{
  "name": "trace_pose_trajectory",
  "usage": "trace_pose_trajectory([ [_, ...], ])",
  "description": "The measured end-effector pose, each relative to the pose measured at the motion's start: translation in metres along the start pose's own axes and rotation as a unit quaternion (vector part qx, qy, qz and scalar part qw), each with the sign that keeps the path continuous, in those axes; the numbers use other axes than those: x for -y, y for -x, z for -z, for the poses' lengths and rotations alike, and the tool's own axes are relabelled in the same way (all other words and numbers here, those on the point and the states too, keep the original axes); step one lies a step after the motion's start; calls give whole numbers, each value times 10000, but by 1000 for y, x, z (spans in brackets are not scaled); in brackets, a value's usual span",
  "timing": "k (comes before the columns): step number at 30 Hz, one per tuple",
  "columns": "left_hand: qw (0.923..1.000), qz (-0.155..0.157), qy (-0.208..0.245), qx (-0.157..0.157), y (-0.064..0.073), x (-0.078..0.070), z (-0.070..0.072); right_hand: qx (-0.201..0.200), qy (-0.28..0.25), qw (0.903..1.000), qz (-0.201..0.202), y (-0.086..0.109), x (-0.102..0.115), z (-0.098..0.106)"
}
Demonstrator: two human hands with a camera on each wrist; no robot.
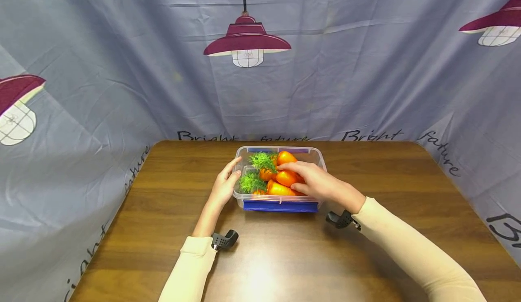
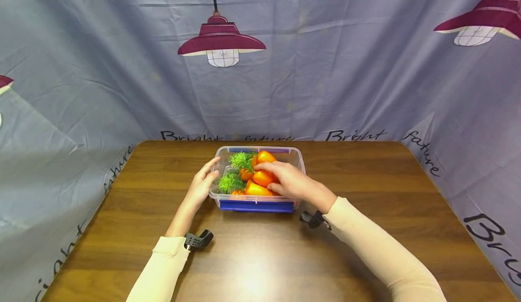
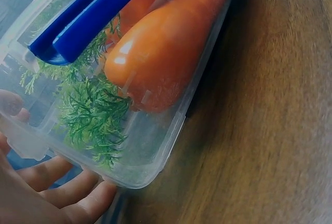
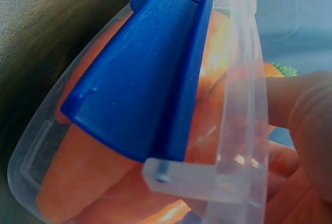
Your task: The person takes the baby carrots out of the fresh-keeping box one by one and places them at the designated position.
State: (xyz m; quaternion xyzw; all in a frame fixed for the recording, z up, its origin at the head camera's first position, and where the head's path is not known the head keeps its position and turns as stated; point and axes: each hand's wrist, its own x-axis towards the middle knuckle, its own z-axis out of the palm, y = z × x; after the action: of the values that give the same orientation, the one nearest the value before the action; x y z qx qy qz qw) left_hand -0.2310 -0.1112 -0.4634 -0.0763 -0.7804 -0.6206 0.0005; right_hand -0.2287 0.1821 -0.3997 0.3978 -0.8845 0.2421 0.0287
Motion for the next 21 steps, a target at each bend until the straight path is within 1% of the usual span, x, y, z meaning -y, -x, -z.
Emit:
trace_pose_trajectory([
  [4, 9999, 89, -74, 5, 2, 0, 2, -143, -134, 9997, 129, -1, 2, 0],
  [8, 9999, 106, -96, 97, 1, -1, 1, -469, -181, 9984, 240, -2, 3, 7],
  [10, 9998, 121, -56, 131, 1, -1, 0, -626, -283, 9974, 233, -4, 4, 13],
  [12, 9999, 97, -24, 126, 0, -1, -1, -789, -419, 9959, 136, -6, 6, 20],
  [14, 9999, 92, 4, 135, 0, 0, -1, -975, -588, 9935, -47, -7, 8, 27],
  [17, 9999, 67, -12, 104, 0, 0, 0, -1295, -851, 9864, -550, -6, 8, 40],
  [19, 9999, 45, -36, 87, 0, 1, 1, -1547, -1093, 9775, -927, -3, 6, 48],
  [21, 10000, 37, -31, 66, 1, 0, 2, -1787, -1495, 9640, -1282, 1, 1, 57],
])
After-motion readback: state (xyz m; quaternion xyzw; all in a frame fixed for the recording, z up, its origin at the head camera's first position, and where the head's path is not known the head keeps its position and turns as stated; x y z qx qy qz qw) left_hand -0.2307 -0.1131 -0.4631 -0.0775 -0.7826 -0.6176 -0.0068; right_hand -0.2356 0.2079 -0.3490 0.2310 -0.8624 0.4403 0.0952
